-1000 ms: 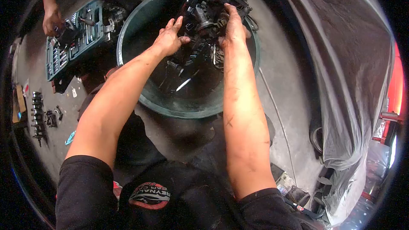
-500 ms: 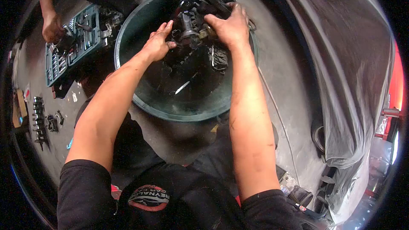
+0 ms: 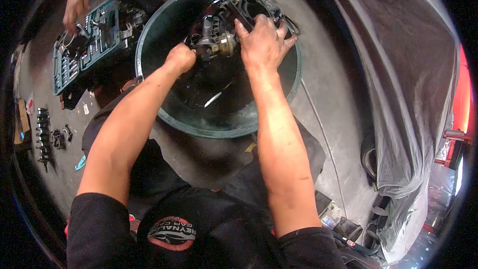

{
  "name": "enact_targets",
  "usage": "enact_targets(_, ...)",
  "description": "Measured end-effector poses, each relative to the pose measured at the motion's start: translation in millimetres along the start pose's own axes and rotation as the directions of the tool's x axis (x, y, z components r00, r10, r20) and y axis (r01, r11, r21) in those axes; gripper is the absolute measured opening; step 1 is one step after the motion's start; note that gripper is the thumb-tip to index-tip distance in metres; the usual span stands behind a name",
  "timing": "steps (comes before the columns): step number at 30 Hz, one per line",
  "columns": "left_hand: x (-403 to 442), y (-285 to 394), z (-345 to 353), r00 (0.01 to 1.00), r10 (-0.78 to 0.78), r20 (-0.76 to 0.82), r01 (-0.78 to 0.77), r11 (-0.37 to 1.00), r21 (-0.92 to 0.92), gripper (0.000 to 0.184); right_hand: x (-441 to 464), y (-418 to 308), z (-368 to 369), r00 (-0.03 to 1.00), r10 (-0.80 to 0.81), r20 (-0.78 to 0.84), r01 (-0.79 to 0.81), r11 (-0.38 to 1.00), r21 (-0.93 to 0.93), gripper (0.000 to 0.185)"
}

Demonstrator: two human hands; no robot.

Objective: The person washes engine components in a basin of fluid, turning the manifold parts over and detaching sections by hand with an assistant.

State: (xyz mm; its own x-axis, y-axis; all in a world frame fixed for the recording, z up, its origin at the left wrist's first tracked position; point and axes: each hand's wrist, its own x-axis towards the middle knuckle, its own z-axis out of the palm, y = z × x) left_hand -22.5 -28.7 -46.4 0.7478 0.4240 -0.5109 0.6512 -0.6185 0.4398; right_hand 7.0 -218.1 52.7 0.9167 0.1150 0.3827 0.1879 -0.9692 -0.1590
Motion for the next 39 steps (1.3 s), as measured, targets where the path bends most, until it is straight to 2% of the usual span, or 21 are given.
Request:
enact_targets(2,-21.4,5.1,9.0,0.997,-0.03,-0.065,0.013,0.968,-0.252,0.038,-4.2,2.5,1.6,1.0,-0.002,-0.029,0.001,0.999,-0.039,0.058)
enact_targets(3,-33.6,3.2,12.9,0.991,0.046,-0.128,-0.079,0.961,-0.265,0.038,-5.4,2.6,1.1,0.999,-0.007,-0.038,0.005,0.999,-0.043,0.057)
enact_targets(5,-4.8,-17.4,74.0,0.993,-0.042,-0.115,-0.043,0.758,-0.651,0.032,-9.4,1.1,-0.1,0.998,-0.025,-0.05,0.023,0.999,-0.048,0.055)
enact_targets(7,-36.0,-10.0,53.4,0.999,0.012,0.034,0.023,0.528,-0.849,0.036,-12.9,-0.9,-2.0,0.997,-0.054,-0.064,0.05,0.997,-0.051,0.053)
enact_targets(10,-56.7,4.5,10.9,0.989,0.028,0.147,0.128,0.358,-0.925,0.039,-23.0,-2.6,-5.1,0.991,-0.103,-0.09,0.099,0.994,-0.047,0.05)
enact_targets(11,-65.4,7.9,5.2,0.991,0.031,0.133,0.117,0.304,-0.945,0.036,-26.2,-4.1,-7.1,0.989,-0.11,-0.102,0.104,0.993,-0.063,0.048)
enact_targets(15,-63.7,2.1,12.9,0.993,0.109,-0.04,-0.089,0.495,-0.864,0.023,-36.7,-2.8,-28.1,0.993,-0.062,0.101,0.071,0.994,-0.086,0.049)
enact_targets(18,-44.9,-3.0,31.2,0.964,0.153,-0.219,-0.265,0.645,-0.717,0.029,-44.9,7.8,-25.0,0.988,-0.019,0.151,0.013,0.999,0.038,0.051)
enact_targets(19,-41.9,-2.8,31.4,0.973,0.144,-0.178,-0.228,0.685,-0.692,0.033,-45.3,9.3,-27.2,0.979,-0.002,0.204,-0.008,0.999,0.046,0.052)
enact_targets(22,-39.6,-1.8,27.9,0.943,0.154,-0.294,-0.285,0.828,-0.483,0.033,-50.5,7.8,-29.7,0.977,-0.036,0.21,0.021,0.997,0.078,0.053)
enact_targets(25,-24.9,-10.4,18.1,0.921,0.172,-0.349,-0.333,0.812,-0.479,0.033,-54.8,1.9,-35.2,0.963,-0.157,0.221,0.138,0.986,0.097,0.056)
enact_targets(26,-19.1,-13.4,15.0,0.955,0.117,-0.272,-0.251,0.805,-0.537,0.032,-54.3,-1.2,-37.8,0.955,-0.17,0.242,0.149,0.983,0.105,0.057)
enact_targets(28,-4.2,-25.0,19.4,0.957,0.114,-0.265,-0.254,0.767,-0.589,0.031,-52.2,-7.6,-40.8,0.937,-0.202,0.286,0.172,0.977,0.125,0.058)
enact_targets(35,-1.7,-41.0,13.3,0.968,0.124,-0.22,-0.238,0.739,-0.631,0.026,-44.7,2.2,-45.6,0.872,-0.395,0.288,0.346,0.915,0.207,0.03)
enact_targets(37,-10.2,-40.6,6.1,0.971,0.137,-0.195,-0.235,0.697,-0.677,0.026,-41.7,10.1,-44.7,0.866,-0.415,0.278,0.322,0.889,0.325,0.025)
enact_targets(38,-20.2,-39.9,-2.7,0.992,0.108,-0.073,-0.126,0.653,-0.746,0.033,-40.3,14.2,-43.2,0.866,-0.42,0.272,0.304,0.873,0.381,0.023)
enact_targets(39,-29.1,-35.9,-10.3,0.995,0.07,-0.077,-0.103,0.612,-0.784,0.03,-37.9,17.3,-40.2,0.866,-0.411,0.285,0.28,0.871,0.404,0.023)
